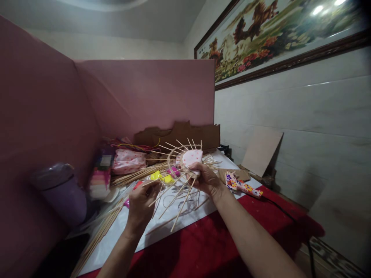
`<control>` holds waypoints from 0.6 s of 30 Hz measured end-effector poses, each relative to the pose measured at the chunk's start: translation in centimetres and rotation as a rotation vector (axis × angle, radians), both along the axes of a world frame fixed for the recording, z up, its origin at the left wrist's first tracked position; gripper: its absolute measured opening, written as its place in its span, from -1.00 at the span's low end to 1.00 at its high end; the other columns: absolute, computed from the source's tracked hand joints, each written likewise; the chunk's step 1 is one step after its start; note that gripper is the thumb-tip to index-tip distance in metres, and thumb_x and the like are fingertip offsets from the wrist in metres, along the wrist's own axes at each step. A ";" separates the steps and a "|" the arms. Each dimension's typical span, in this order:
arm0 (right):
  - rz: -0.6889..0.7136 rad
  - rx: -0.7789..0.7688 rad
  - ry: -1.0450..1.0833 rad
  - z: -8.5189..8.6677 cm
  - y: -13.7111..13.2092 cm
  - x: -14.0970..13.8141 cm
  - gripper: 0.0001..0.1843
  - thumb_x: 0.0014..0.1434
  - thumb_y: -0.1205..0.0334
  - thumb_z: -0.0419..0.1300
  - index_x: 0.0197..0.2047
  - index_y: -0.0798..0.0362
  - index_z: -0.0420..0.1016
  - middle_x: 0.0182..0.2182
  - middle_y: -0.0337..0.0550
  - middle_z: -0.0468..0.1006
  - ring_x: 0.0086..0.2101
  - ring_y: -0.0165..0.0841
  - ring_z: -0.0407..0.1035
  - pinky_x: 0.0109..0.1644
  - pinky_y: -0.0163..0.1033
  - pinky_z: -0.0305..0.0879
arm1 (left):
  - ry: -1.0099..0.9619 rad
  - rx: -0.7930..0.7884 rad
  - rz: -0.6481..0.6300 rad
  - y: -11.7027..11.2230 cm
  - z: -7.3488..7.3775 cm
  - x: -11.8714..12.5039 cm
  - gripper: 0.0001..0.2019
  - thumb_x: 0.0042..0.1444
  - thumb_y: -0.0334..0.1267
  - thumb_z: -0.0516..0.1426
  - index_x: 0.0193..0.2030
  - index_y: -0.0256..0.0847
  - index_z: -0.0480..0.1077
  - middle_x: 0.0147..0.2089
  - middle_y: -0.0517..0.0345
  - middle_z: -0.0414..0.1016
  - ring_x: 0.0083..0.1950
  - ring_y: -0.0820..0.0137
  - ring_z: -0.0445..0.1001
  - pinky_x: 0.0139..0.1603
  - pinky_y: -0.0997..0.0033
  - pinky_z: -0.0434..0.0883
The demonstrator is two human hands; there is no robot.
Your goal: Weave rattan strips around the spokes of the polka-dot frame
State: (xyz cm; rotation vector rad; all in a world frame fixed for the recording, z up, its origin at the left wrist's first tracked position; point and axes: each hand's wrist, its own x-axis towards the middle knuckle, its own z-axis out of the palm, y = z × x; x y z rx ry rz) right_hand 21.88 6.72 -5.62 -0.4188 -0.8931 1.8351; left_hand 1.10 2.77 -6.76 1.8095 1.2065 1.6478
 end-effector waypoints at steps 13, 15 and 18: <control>-0.116 -0.026 -0.020 0.7 0.1 0.8 -0.76 -0.19 0.35 0.14 -0.35 0.20 0.40 -0.76 -0.33 0.35 -0.81 -0.57 0.09 -0.80 -0.48 -0.05 | -0.640 -0.294 -0.203 0.6 1.4 -2.1 -0.90 -0.13 -0.36 0.19 -0.44 -0.22 0.33 -0.46 0.22 0.44 -0.39 0.44 0.46 -0.28 0.34 0.45; -0.118 -0.039 -0.022 0.7 0.1 1.0 -0.76 -0.20 0.36 0.14 -0.36 0.20 0.40 -0.76 -0.32 0.35 -0.81 -0.57 0.11 -0.80 -0.49 -0.04 | -0.715 -0.332 -0.276 0.7 1.7 -2.4 -0.92 -0.11 -0.39 0.18 -0.47 -0.23 0.32 -0.52 0.25 0.39 -0.43 0.47 0.44 -0.27 0.33 0.47; -0.132 -0.053 -0.026 0.6 0.3 1.3 -0.79 -0.20 0.37 0.13 -0.39 0.20 0.39 -0.75 -0.30 0.37 -0.78 -0.56 0.16 -0.81 -0.50 -0.03 | -0.777 -0.349 -0.330 0.6 1.9 -2.8 -0.92 -0.04 -0.34 0.18 -0.36 -0.24 0.39 -0.64 0.33 0.23 -0.61 0.59 0.28 -0.59 0.60 0.34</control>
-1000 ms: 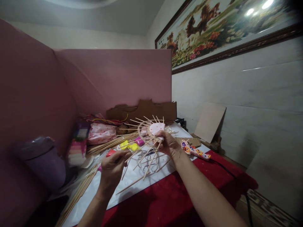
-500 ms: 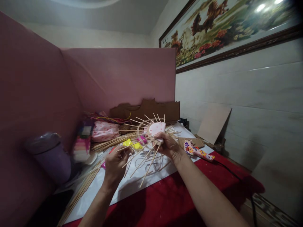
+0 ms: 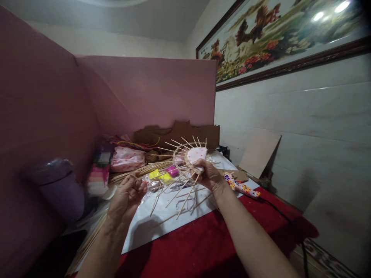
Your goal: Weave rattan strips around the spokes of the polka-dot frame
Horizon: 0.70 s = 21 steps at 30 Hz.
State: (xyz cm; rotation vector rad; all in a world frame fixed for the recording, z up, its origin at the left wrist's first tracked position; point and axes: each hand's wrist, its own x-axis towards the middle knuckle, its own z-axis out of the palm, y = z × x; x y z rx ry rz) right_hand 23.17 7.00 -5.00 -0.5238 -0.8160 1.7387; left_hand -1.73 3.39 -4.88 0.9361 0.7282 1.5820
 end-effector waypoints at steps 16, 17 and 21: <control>0.016 -0.028 -0.001 -0.3 0.7 0.7 -0.88 -0.18 0.33 0.14 -0.46 0.15 0.36 -0.83 -0.37 0.24 -0.80 -0.58 0.02 -0.81 -0.50 -0.10 | 0.801 0.147 0.455 1.6 -0.8 -1.7 -0.65 -0.38 -0.57 0.14 -0.45 -0.09 0.56 -0.53 0.19 0.52 -0.44 0.38 0.39 -0.53 0.55 0.20; 0.029 -0.027 -0.003 -0.3 0.6 0.6 -0.87 -0.18 0.32 0.14 -0.45 0.16 0.37 -0.83 -0.36 0.25 -0.81 -0.58 0.01 -0.81 -0.50 -0.11 | 0.817 0.152 0.429 1.5 -0.9 -1.2 -0.62 -0.39 -0.59 0.10 -0.46 -0.09 0.56 -0.47 0.17 0.55 -0.39 0.36 0.42 -0.49 0.54 0.24; 0.069 -0.016 -0.005 -0.5 0.6 0.2 -0.80 -0.16 0.30 0.12 -0.41 0.21 0.41 -0.82 -0.29 0.30 -0.82 -0.60 -0.03 -0.80 -0.50 -0.12 | 0.853 0.132 0.235 0.6 -1.4 1.0 -0.69 -0.28 -0.49 0.06 -0.43 -0.16 0.57 -0.41 0.08 0.58 -0.41 0.28 0.46 -0.48 0.41 0.32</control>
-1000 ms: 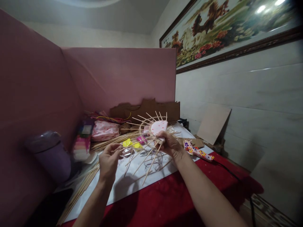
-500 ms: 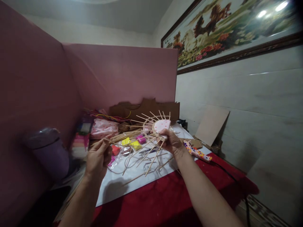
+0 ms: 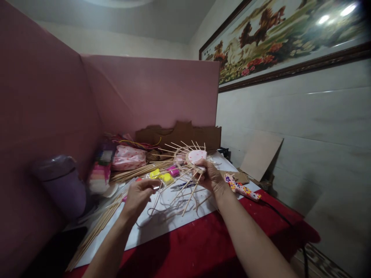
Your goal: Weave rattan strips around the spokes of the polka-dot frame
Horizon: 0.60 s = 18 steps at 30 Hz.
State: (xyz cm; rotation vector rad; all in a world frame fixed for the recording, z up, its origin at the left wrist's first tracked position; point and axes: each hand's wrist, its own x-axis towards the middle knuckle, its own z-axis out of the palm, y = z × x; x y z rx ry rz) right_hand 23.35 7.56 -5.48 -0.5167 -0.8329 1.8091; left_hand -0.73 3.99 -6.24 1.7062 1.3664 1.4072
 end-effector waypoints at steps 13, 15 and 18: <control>-0.059 -0.033 0.035 0.1 -0.3 -0.6 -0.87 -0.18 0.33 0.14 -0.45 0.14 0.37 -0.79 -0.32 0.33 -0.79 -0.58 0.04 -0.80 -0.51 -0.10 | -0.608 -0.439 -0.666 -3.1 1.1 1.7 -0.76 -0.03 -0.33 0.17 -0.18 -0.30 0.48 -0.33 -0.06 0.53 -0.46 0.45 0.39 -0.43 0.45 0.28; -0.059 -0.043 0.039 0.2 -0.4 -0.8 -0.90 -0.19 0.35 0.15 -0.48 0.13 0.35 -0.79 -0.32 0.33 -0.78 -0.57 0.07 -0.79 -0.51 -0.09 | -0.654 -0.434 -0.671 -2.9 0.9 1.6 -0.79 -0.08 -0.35 0.22 -0.24 -0.31 0.49 -0.46 0.08 0.47 -0.44 0.46 0.38 -0.31 0.41 0.32; -0.038 -0.047 0.044 0.2 -0.6 -1.1 -0.94 -0.19 0.36 0.13 -0.52 0.12 0.32 -0.80 -0.33 0.29 -0.77 -0.57 0.07 -0.79 -0.51 -0.07 | -0.682 -0.435 -0.711 -2.7 0.7 1.3 -0.85 -0.14 -0.34 0.27 -0.35 -0.30 0.49 -0.56 0.21 0.35 -0.51 0.51 0.32 -0.32 0.38 0.34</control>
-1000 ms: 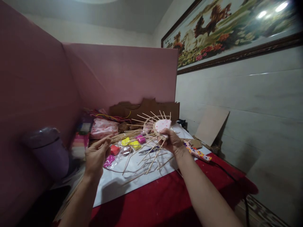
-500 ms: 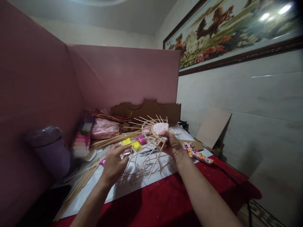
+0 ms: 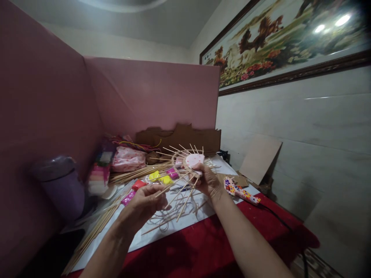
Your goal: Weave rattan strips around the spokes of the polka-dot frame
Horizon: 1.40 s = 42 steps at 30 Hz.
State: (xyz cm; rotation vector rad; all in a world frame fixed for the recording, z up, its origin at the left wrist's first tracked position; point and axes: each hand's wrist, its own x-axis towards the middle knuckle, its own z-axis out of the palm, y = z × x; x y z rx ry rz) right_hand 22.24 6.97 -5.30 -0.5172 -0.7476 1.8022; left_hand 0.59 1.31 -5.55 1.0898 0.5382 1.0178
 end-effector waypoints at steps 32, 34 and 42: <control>0.298 0.101 0.062 -1.4 -1.2 -2.6 -0.82 -0.04 0.25 0.27 -0.40 0.15 0.38 -0.57 -0.26 0.48 -0.61 -0.54 0.33 -0.64 -0.51 0.16 | 0.137 0.153 0.495 0.4 -1.4 1.7 -0.85 -0.16 -0.24 0.29 -0.45 -0.26 0.49 -0.69 0.36 0.17 -0.66 0.68 -0.06 -0.67 0.59 -0.10; 0.293 0.097 0.049 -1.3 -1.4 -2.6 -0.80 -0.05 0.23 0.29 -0.39 0.14 0.38 -0.57 -0.27 0.49 -0.57 -0.51 0.38 -0.60 -0.49 0.21 | 0.130 0.156 0.520 0.3 -1.2 1.6 -0.83 -0.19 -0.26 0.30 -0.40 -0.25 0.51 -0.64 0.31 0.29 -0.65 0.68 -0.02 -0.66 0.60 -0.07; 0.286 0.202 0.014 -1.3 -1.9 -2.8 -0.91 -0.02 0.36 0.19 -0.37 0.20 0.44 -0.50 -0.18 0.54 -0.53 -0.48 0.40 -0.54 -0.42 0.28 | 0.103 0.180 0.576 0.3 -0.6 1.1 -0.87 -0.18 -0.29 0.28 -0.45 -0.26 0.46 -0.55 0.27 0.36 -0.58 0.64 0.16 -0.58 0.62 0.08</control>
